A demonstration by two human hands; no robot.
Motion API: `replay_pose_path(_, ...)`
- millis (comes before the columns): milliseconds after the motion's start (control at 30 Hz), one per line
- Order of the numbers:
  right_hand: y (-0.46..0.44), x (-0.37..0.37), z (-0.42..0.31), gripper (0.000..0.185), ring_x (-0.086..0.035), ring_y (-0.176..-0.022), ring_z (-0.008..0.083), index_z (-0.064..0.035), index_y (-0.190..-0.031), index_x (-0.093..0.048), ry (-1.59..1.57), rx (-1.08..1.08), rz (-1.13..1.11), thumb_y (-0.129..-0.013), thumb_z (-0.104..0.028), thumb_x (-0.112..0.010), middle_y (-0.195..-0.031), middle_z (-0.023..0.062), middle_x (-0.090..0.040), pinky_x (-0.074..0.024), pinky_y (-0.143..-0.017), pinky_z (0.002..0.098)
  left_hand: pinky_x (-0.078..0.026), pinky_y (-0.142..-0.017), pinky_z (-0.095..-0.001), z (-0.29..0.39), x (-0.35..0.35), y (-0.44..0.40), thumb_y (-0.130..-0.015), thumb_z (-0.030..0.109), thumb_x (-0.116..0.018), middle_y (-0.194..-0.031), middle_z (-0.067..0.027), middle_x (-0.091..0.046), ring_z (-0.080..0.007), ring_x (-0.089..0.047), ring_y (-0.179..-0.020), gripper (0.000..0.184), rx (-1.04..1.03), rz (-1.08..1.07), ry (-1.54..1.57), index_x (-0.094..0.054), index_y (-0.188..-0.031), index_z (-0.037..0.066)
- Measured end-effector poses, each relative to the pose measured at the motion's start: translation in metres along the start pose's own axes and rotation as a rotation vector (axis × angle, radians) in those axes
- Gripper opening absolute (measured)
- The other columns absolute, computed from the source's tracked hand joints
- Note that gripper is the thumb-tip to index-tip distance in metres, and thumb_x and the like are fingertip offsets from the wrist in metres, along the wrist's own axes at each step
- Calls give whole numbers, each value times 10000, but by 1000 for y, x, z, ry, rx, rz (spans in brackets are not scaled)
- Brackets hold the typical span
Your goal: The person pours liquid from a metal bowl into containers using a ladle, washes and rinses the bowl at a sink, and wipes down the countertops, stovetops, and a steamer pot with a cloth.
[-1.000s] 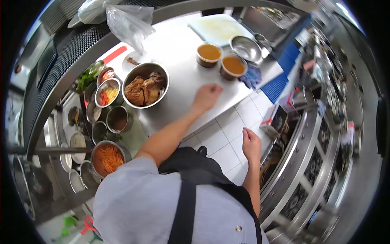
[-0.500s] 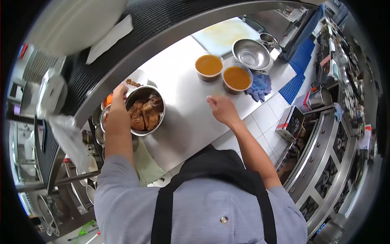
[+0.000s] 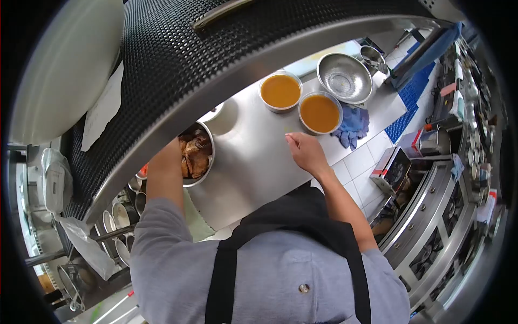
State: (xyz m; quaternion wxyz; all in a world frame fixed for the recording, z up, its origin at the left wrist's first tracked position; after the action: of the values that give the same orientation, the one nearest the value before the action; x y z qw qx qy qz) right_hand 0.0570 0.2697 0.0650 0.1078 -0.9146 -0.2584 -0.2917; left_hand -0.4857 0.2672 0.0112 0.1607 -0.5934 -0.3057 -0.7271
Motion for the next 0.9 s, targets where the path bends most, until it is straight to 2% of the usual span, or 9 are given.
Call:
replay_pose_path(133, -31, 32, -6, 261, -643, -845, 415, -15, -973, -695, 23, 108, -28, -979, -240, -562, -889, 211, -674, -497, -750, 491, -499, -922, -442, 65, -21, 10, -844, 225, -612, -955, -124, -738, -284, -691, -946, 217, -189, 120, -50, -759, -929, 90)
replay_pose_path(300, -89, 73, 13, 261, -639, -802, 411, -16, -917, -712, 83, 210, 162, -970, -227, -567, -816, 213, -672, -501, -744, 487, -453, -1013, -474, 139, -59, 54, -878, 210, -613, -1027, -93, -731, -275, -663, -1046, 216, -405, 247, -246, -753, -1020, 125)
replay_pose_path(367, -123, 83, 26, 267, -648, -805, 412, -19, -925, -725, 93, 224, 167, -966, -233, -572, -824, 216, -682, -507, -755, 488, -405, -975, -513, 178, -36, 109, -860, 173, -613, -949, -80, -745, -249, -671, -1010, 149, -430, -72, -238, -758, -881, 142)
replay_pose_path(400, -141, 88, 33, 273, -656, -808, 412, -21, -933, -738, 104, 223, 198, -961, -240, -577, -831, 219, -693, -512, -766, 488, -417, -920, -439, 195, -28, 134, -840, 141, -628, -845, -69, -735, -238, -670, -959, 129, -435, -51, -442, -755, -823, 146)
replay_pose_path(500, -192, 87, 53, 283, -680, -858, 411, -28, -968, -755, 184, 175, 36, -942, -265, -603, -899, 226, -714, -525, -808, 477, -447, -924, -442, 213, -24, 186, -832, 110, -627, -796, -54, -722, -216, -658, -924, 147, -573, 10, -492, -714, -714, 110)
replay_pose_path(600, -227, 70, 67, 288, -687, -931, 411, -33, -965, -760, 226, 126, -153, -924, -283, -621, -929, 238, -716, -528, -856, 464, -445, -874, -369, 211, -32, 218, -804, 111, -634, -764, -28, -679, -197, -606, -979, 122, -566, 13, -579, -737, -742, 134)
replay_pose_path(633, -233, 64, 68, 333, -686, -768, 340, -13, -949, -755, 273, 104, -222, -930, -312, -611, -813, 223, -705, -522, -760, 421, -445, -874, -369, 207, -33, 225, -804, 111, -634, -764, -28, -679, -197, -606, -979, 122, -547, 10, -573, -737, -742, 134)
replay_pose_path(800, -266, 27, 93, 309, -659, -681, 296, 27, -820, -737, 373, 157, -377, -905, -232, -591, -732, 187, -697, -518, -700, 407, -460, -869, -352, 185, -39, 263, -805, 135, -633, -923, -12, -644, -209, -560, -1043, 140, -601, 27, -513, -720, -695, 140)
replay_pose_path(900, -255, 30, 78, 286, -663, -654, 220, 7, -782, -753, 294, -10, -478, -881, -188, -568, -697, 150, -702, -520, -669, 372, -463, -871, -361, 175, -37, 282, -808, 124, -626, -980, -41, -628, -224, -557, -1042, 133, -502, 66, -501, -719, -713, 118)
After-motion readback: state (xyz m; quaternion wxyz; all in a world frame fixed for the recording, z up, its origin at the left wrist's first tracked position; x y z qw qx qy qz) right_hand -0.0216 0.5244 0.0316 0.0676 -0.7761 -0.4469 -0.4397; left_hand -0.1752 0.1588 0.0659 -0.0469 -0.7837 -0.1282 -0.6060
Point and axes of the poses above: each hand's wrist, its own y-axis away from the middle knuckle, its own x-axis out of the back of the hand, z = x × y, the point moved 4 cm from there along -y, towards the middle knuckle
